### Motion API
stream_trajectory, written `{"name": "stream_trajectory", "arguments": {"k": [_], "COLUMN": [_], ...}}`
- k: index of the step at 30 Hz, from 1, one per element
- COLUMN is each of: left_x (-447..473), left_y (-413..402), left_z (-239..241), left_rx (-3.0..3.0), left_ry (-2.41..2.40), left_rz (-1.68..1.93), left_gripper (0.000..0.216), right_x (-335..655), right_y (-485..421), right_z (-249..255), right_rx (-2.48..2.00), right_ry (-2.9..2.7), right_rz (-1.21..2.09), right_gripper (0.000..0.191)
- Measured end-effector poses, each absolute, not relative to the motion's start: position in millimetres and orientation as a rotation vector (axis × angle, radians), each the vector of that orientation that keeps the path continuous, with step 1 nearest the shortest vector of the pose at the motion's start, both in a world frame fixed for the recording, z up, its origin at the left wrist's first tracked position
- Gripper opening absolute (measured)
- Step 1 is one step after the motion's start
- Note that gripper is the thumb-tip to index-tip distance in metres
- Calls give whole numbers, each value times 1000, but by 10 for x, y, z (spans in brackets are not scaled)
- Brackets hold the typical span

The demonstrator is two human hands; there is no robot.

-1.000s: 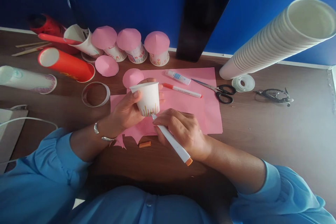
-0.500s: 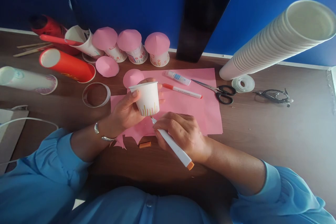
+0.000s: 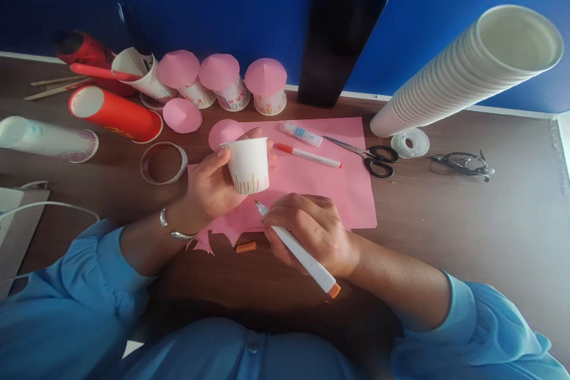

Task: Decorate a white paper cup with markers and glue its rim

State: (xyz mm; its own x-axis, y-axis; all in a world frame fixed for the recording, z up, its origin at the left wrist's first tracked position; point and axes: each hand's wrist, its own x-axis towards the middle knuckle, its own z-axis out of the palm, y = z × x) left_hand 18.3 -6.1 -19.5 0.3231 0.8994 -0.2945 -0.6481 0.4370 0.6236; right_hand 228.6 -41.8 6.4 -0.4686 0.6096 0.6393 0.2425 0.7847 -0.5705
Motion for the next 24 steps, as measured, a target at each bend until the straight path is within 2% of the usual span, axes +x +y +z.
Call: {"name": "stream_trajectory", "arguments": {"k": [7, 14, 19, 24], "left_x": [194, 177, 187, 185], "left_y": [-61, -71, -59, -60], "left_z": [-233, -276, -230, -228], "left_rx": [478, 498, 484, 490], "left_ry": [628, 690, 617, 613], "left_rz": [1114, 1053, 1033, 1013], "left_gripper": [64, 51, 67, 78], "right_x": [2277, 2258, 2246, 2241], "right_y": [-411, -394, -403, -409], "right_z": [60, 38, 0, -5], "right_rx": [-637, -755, -758, -762], "right_ry": [-2072, -2081, -2074, -2077], "right_rz": [487, 443, 427, 433], "right_gripper": [23, 21, 17, 21]}}
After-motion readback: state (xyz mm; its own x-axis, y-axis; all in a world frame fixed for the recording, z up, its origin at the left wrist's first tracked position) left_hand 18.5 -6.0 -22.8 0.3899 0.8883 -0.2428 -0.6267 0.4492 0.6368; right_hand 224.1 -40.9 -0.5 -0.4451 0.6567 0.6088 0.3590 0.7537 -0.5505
